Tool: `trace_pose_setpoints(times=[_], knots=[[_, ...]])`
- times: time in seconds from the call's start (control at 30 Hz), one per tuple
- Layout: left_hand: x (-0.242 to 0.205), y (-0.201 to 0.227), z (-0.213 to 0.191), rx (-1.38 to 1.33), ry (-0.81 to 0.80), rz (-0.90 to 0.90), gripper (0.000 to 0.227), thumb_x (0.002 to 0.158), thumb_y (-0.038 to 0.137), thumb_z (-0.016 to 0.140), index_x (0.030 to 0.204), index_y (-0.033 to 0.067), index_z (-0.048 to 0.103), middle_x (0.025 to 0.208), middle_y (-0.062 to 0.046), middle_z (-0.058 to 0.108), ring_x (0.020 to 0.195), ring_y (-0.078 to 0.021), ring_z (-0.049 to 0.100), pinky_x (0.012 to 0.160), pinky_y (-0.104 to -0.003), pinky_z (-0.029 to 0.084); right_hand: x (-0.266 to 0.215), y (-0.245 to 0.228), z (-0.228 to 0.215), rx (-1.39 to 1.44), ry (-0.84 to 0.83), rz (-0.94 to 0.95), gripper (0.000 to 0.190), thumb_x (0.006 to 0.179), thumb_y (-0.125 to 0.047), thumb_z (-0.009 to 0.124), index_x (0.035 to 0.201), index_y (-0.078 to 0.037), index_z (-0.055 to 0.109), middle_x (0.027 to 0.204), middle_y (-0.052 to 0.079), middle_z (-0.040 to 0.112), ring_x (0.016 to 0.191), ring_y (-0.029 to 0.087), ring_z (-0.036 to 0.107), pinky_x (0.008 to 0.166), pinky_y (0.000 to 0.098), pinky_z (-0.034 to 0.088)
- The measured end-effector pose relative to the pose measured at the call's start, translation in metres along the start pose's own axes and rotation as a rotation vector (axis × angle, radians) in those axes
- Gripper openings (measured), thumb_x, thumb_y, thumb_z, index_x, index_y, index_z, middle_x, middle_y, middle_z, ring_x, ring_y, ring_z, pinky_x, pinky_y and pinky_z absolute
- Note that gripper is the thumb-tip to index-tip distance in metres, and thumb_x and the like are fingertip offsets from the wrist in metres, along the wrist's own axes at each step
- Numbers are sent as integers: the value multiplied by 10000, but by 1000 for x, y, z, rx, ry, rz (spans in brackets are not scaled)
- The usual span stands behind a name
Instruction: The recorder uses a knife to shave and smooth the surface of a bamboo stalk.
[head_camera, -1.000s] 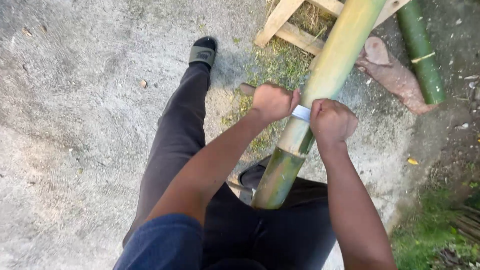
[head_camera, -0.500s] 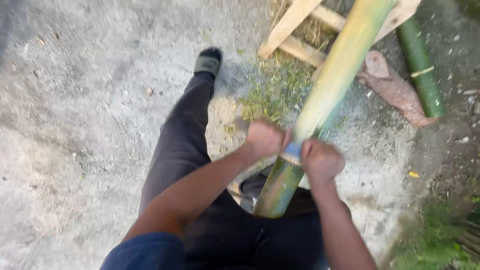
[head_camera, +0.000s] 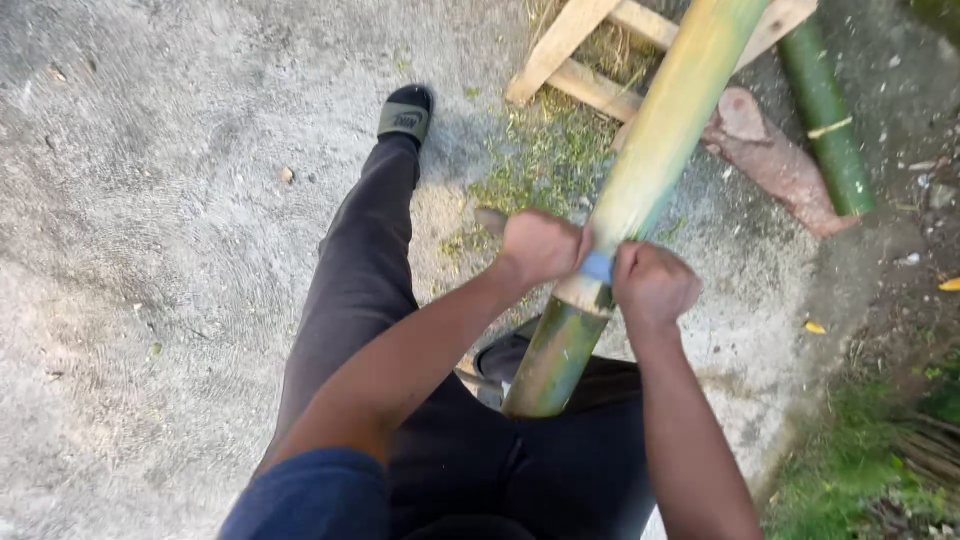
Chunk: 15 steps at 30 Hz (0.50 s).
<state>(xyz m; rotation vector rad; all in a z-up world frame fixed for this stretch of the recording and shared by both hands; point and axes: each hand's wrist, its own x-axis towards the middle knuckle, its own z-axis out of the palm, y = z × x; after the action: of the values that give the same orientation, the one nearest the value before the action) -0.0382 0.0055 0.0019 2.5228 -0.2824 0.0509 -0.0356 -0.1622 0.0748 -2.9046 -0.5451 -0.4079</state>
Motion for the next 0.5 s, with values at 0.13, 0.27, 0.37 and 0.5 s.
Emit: trace_pose_setpoints(times=[0.13, 0.27, 0.37, 0.5], knots=[[-32, 2, -12, 114, -52, 184, 329, 941, 275, 518, 642, 183, 621, 443, 0, 592, 311, -193, 516, 321, -420, 437, -38, 0, 4, -148, -79, -60, 414, 931, -100, 650, 528, -100, 555, 493, 75, 519, 372, 228, 461, 398, 388, 375], [-47, 15, -24, -89, -45, 55, 545, 1007, 322, 500, 490, 160, 557, 459, -37, 574, 364, -237, 528, 439, -429, 463, -55, 0, -3, -9, -88, 27, 421, 941, -122, 595, 522, -94, 556, 482, 73, 520, 368, 209, 453, 404, 364, 384], [12, 5, -12, -51, -120, 19, 573, 1022, 345, 477, 494, 162, 602, 450, -42, 595, 350, -249, 550, 460, -439, 485, -17, 32, 28, 19, -45, 36, 434, 996, -146, 594, 566, -88, 601, 501, 58, 536, 380, 194, 449, 413, 361, 384], [90, -7, 1, 25, -45, 25, 586, 989, 402, 441, 500, 170, 664, 458, -53, 632, 368, -262, 595, 512, -455, 523, 41, 66, 55, 6, 47, 104, 417, 1001, -196, 637, 602, -77, 642, 538, 98, 569, 416, 229, 512, 456, 393, 428]])
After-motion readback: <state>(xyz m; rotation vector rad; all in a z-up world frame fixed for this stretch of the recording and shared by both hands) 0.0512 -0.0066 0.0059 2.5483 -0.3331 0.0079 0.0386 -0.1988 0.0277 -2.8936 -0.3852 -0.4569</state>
